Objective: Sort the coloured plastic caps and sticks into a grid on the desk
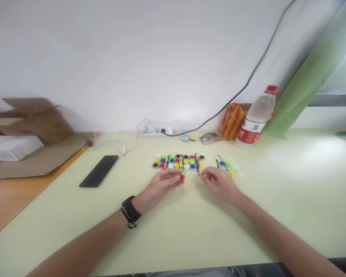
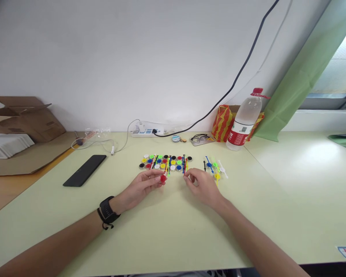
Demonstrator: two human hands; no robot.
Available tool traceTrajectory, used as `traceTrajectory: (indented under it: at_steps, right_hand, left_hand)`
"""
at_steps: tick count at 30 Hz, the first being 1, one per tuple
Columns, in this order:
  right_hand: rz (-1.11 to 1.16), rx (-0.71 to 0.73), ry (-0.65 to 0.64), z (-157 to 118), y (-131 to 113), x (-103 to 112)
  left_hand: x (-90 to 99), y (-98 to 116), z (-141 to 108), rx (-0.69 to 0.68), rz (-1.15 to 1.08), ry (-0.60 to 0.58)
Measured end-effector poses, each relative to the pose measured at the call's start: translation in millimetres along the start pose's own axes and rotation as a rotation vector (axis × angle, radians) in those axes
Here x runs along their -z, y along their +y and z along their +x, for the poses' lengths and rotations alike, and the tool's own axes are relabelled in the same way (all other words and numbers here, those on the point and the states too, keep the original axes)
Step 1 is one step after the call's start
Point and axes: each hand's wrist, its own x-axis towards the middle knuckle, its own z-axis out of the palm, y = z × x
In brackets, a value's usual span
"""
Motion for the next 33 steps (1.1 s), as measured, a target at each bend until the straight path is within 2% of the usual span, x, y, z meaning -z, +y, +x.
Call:
traceTrajectory:
  at_steps: [6,9,13,25,30,33]
  right_hand:
    - [-0.434,-0.082,0.138,12,40,20]
    - [-0.595,-0.134,0.123,16,57,27]
    - [-0.675,-0.161,0.078,18,66,30]
    - [-0.601,-0.005,0.057,20,73,27]
    - [-0.374,0.158,0.087,16,51,26]
    - [-0.245,0.177,0.127,14,38,25]
  left_hand:
    - [0.9,1,0,0.053,0.025,0.006]
    - [1.9,0,1,0.056,0.025,-0.002]
    - [1.9,1,2,0.064,0.006,0.008]
    - [2.0,1,2,0.062,-0.011,-0.024]
    - [2.5,1,2,0.074,-0.034,-0.01]
    - [2.6,2,2,0.077,-0.052,-0.024]
